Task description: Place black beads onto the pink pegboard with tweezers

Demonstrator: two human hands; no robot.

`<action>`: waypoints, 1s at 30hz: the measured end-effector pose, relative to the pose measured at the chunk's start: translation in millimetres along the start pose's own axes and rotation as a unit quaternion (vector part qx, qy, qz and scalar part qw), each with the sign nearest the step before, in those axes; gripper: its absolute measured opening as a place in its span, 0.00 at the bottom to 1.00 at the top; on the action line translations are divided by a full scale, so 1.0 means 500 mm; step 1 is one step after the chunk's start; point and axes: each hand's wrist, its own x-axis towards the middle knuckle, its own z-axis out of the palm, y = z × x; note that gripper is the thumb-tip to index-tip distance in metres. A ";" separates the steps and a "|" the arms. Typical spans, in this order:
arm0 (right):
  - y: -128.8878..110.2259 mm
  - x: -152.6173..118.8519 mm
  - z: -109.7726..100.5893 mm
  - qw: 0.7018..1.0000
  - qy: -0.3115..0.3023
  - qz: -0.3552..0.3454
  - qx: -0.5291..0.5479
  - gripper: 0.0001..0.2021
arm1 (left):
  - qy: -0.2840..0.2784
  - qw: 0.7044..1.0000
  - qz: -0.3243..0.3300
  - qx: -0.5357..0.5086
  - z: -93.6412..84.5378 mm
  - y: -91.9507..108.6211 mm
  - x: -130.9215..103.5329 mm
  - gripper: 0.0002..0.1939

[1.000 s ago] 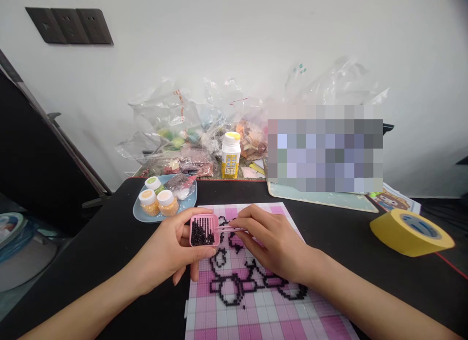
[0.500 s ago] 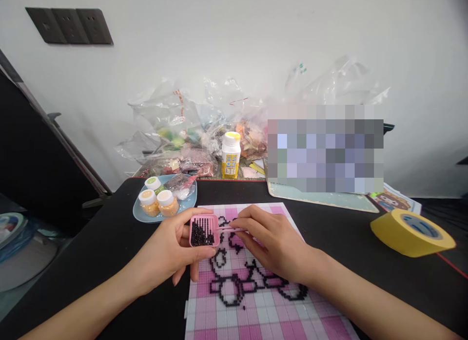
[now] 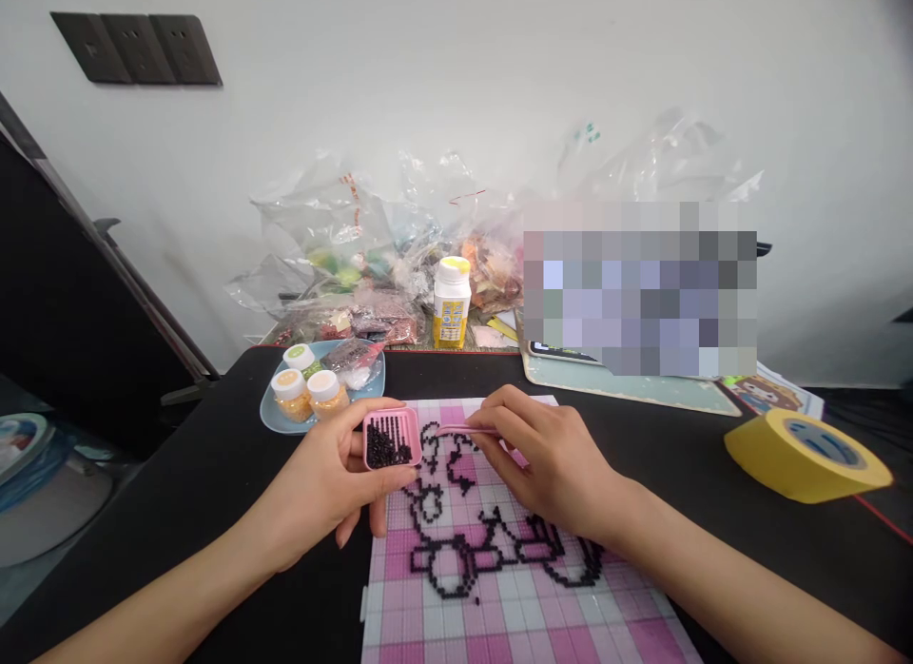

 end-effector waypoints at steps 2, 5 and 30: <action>0.002 -0.001 0.000 1.000 -0.023 0.003 -0.013 0.10 | 0.005 1.000 0.000 0.002 -0.001 0.000 0.000 0.31; 0.003 -0.002 0.001 0.999 -0.043 0.000 -0.027 0.11 | 0.004 1.000 -0.002 0.002 -0.001 0.000 0.000 0.31; 0.005 -0.006 0.007 0.996 -0.073 0.007 -0.045 0.14 | -0.006 1.000 -0.006 0.008 0.000 0.009 -0.002 0.30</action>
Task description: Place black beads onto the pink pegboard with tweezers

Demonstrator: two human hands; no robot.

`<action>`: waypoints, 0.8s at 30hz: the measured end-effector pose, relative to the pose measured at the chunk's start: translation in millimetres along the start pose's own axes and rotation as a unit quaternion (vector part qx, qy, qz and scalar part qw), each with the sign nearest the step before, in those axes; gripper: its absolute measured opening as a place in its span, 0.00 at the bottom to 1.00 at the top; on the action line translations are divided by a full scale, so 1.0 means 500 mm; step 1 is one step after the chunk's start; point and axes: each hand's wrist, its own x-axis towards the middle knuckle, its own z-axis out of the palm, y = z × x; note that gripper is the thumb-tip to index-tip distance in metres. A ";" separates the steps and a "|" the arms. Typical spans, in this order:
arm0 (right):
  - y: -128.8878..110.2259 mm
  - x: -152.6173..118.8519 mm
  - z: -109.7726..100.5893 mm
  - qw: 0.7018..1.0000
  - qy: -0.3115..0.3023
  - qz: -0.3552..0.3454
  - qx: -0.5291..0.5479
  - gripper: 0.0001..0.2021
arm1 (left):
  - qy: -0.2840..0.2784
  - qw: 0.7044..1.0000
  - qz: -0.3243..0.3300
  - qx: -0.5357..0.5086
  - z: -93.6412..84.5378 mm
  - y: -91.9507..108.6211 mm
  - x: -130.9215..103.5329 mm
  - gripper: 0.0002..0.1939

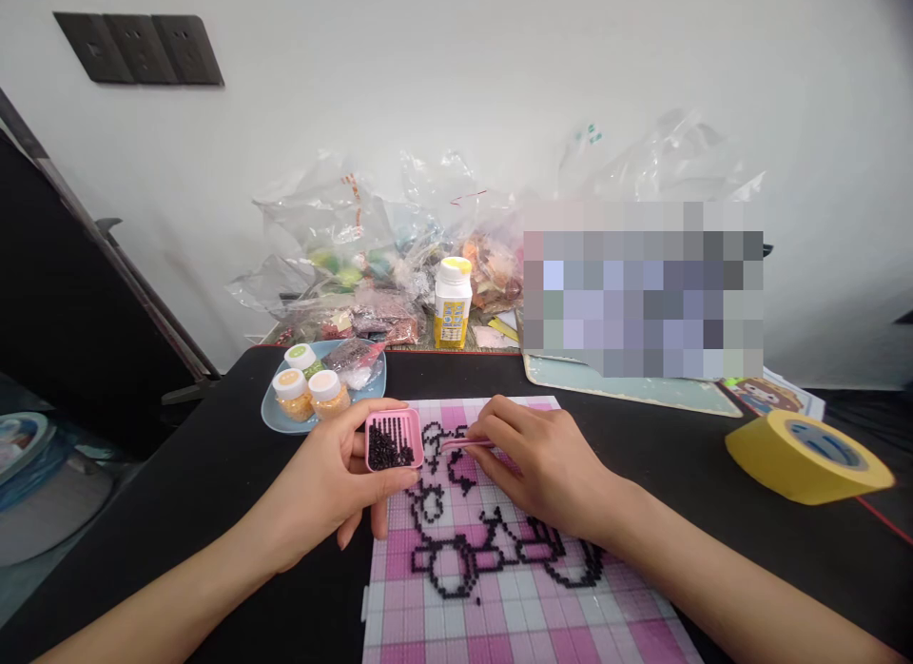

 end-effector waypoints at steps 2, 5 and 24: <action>0.000 -0.001 -0.001 1.000 -0.001 0.000 0.002 0.13 | 0.001 1.000 0.000 0.004 -0.001 0.001 0.000 0.30; -0.001 -0.002 -0.002 1.000 -0.001 -0.001 0.004 0.13 | 0.000 1.000 -0.001 0.005 -0.002 0.000 0.001 0.30; -0.016 0.005 -0.005 0.993 0.063 -0.036 0.094 0.09 | -0.029 0.999 -0.015 -0.003 0.002 -0.004 -0.006 0.36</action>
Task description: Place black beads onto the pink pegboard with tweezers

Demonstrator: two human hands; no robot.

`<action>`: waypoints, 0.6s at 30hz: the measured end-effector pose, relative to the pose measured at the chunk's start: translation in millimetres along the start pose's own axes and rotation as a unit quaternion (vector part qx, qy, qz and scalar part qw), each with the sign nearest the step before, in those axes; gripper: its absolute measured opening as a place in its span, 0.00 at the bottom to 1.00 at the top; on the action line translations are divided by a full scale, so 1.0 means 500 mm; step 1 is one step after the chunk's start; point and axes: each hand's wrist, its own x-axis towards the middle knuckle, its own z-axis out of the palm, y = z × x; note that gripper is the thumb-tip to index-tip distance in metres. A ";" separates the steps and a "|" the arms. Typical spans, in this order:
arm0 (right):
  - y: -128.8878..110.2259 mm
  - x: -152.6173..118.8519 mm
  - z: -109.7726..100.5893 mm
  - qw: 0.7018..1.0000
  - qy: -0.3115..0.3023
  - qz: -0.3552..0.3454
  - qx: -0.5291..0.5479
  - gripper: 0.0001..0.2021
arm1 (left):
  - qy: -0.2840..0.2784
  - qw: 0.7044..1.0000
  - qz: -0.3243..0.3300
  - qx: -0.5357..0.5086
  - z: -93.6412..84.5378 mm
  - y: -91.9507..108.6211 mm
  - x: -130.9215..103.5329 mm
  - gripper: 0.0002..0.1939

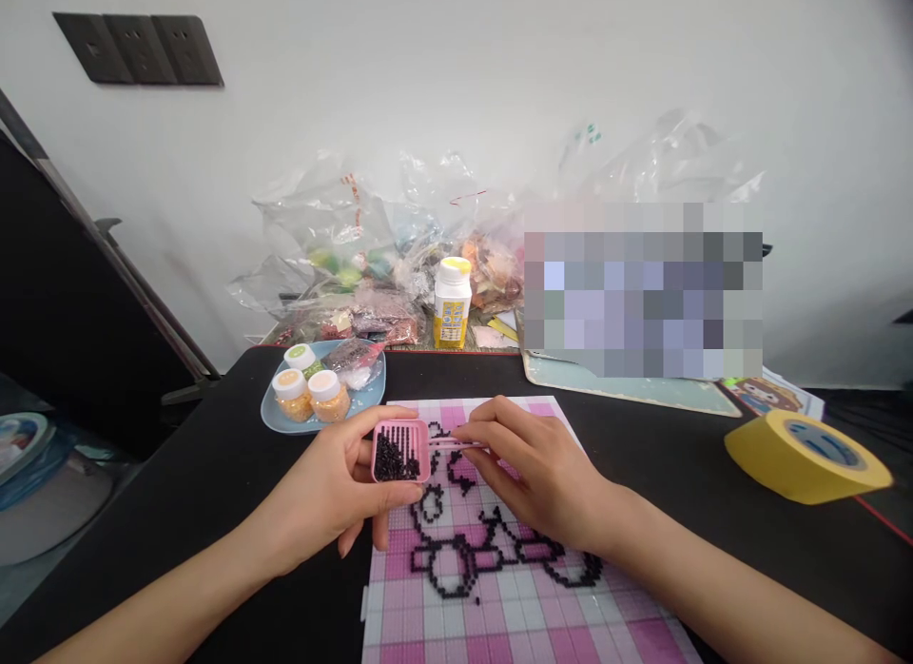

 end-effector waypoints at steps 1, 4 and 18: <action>-0.001 0.000 0.001 1.000 -0.002 -0.005 0.007 0.09 | 0.000 1.000 -0.004 0.001 0.001 0.002 -0.001 0.36; -0.002 0.000 0.003 1.000 -0.007 -0.012 0.013 0.09 | 0.003 1.000 -0.012 0.003 0.003 0.007 -0.004 0.35; -0.002 0.001 0.004 1.000 -0.008 -0.010 0.000 0.10 | -0.012 1.000 -0.018 0.002 0.003 0.006 -0.003 0.36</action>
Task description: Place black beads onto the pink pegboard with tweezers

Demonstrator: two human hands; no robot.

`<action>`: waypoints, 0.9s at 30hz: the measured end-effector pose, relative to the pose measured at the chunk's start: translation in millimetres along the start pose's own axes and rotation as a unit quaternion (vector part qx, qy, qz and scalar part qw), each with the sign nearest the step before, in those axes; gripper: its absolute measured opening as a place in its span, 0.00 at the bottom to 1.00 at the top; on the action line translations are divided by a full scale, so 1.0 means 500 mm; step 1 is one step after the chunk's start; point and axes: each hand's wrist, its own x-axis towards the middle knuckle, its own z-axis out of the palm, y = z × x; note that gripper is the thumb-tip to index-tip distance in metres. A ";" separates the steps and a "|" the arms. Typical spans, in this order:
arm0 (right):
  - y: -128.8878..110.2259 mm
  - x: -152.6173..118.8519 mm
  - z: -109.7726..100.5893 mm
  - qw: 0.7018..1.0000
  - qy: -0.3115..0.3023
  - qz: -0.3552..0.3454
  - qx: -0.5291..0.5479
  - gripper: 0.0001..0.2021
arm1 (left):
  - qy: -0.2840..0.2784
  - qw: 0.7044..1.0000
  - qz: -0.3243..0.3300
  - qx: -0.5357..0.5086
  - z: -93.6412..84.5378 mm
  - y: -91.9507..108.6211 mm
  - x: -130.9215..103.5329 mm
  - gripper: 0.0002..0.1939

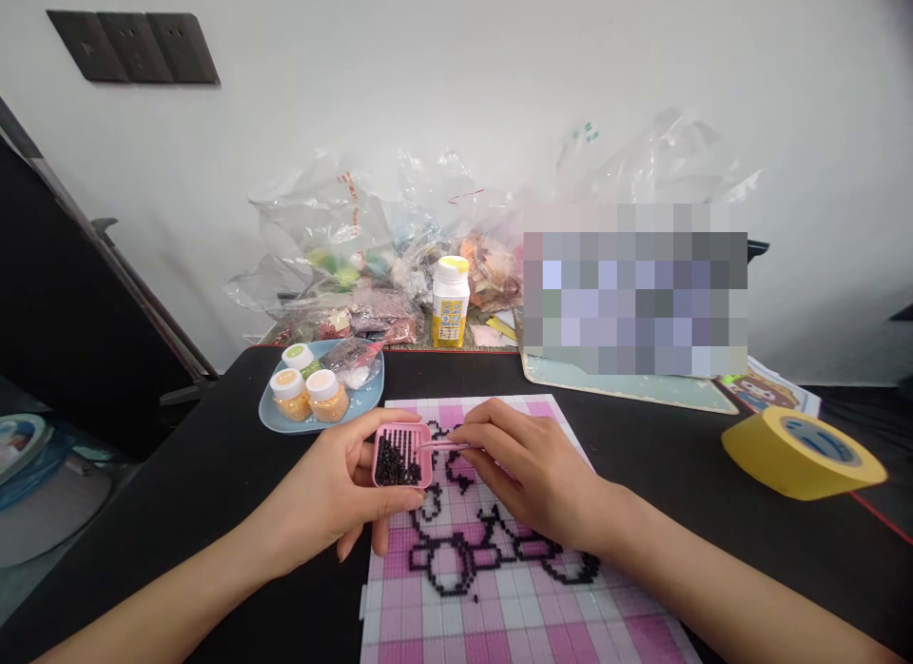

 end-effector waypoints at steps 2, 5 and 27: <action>0.001 0.000 -0.002 1.000 0.011 0.009 -0.006 0.10 | 0.004 1.000 0.011 0.000 -0.001 -0.002 0.003 0.35; 0.004 0.000 -0.005 0.999 0.030 0.031 -0.024 0.09 | 0.033 0.999 0.029 0.001 -0.003 -0.004 0.006 0.32; 0.013 -0.007 0.003 0.992 -0.016 0.060 -0.109 0.15 | 0.061 0.997 0.044 -0.001 -0.003 0.002 0.002 0.29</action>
